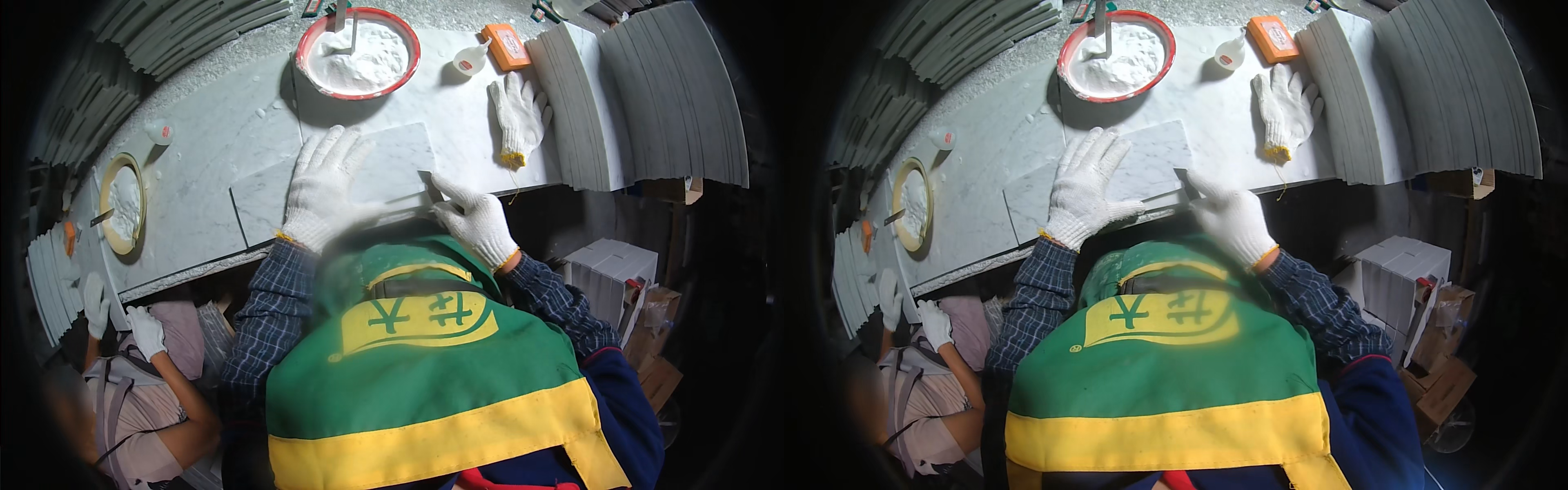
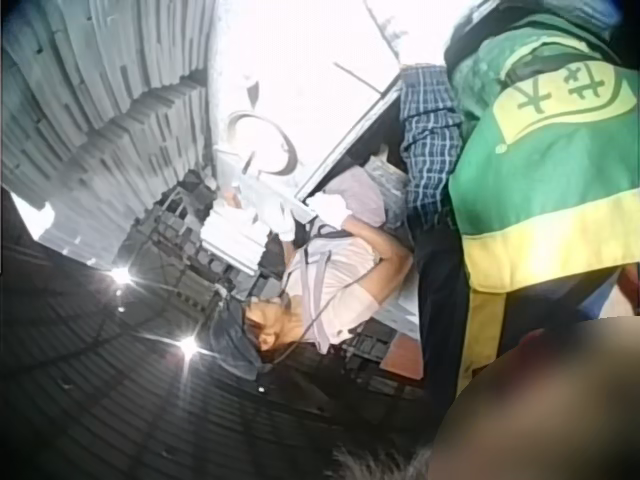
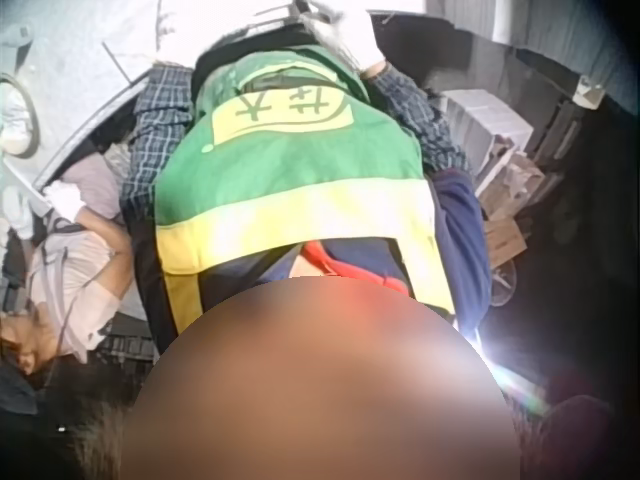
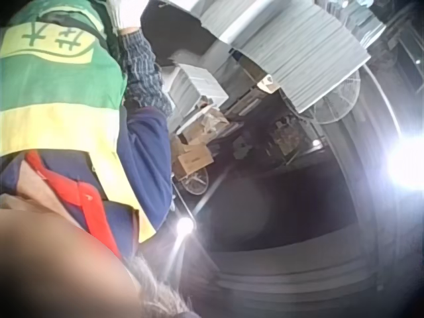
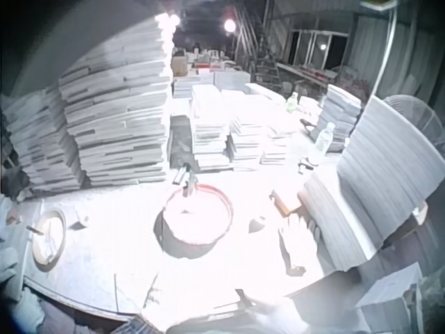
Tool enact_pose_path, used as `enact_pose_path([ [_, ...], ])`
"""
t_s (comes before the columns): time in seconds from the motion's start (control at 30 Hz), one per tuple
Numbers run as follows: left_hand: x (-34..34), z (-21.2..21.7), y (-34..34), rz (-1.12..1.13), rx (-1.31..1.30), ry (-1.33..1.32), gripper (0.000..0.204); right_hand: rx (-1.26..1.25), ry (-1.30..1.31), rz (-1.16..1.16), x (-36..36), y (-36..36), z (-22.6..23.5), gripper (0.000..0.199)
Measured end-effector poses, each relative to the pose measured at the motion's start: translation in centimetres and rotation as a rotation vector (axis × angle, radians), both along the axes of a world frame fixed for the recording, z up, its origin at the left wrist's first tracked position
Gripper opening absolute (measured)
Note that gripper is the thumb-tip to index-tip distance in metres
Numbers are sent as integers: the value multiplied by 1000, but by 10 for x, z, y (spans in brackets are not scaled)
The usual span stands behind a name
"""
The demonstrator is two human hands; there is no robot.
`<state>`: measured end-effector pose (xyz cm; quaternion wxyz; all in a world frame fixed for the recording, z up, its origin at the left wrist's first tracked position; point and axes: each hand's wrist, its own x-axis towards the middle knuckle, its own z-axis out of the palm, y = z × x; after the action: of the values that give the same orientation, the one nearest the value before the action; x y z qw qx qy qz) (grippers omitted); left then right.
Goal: The person repeatedly scrapes the edges of rectangular ceramic tiles with a metal scraper and then rubs the edges with an orange block. The person handles tiles one at a time, flipping them to work on different edges, and stacks finished tiles on the table.
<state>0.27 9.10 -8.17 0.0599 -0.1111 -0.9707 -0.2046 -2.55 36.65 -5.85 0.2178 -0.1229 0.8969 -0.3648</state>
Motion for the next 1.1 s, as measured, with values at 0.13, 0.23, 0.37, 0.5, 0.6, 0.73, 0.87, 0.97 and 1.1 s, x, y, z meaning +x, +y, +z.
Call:
enact_pose_path([
  [0.13,-1,1,0,1,-5,-13,99,21,9,8,1,-1,-1,48],
  [0.23,-1,1,0,-2,-8,-11,98,30,46,-58,1,0,-1,42],
  [0.37,-1,1,-1,-4,-1,-3,98,-12,55,23,-1,0,1,48],
  [0.5,0,0,-1,-2,10,2,97,22,-15,31,-4,-2,3,47],
  [0.6,0,-1,-1,-3,6,8,97,21,25,52,-5,-3,3,46],
  [0.73,-1,-1,-1,-5,15,15,98,11,32,86,-6,-4,4,45],
  [0.87,-1,2,0,7,40,-1,99,46,-2,67,-7,-4,7,45],
  [0.97,-1,3,0,6,23,-2,98,-19,86,160,-9,-6,12,45],
  [1.1,-1,3,0,3,26,0,98,5,9,115,-12,-8,17,45],
])
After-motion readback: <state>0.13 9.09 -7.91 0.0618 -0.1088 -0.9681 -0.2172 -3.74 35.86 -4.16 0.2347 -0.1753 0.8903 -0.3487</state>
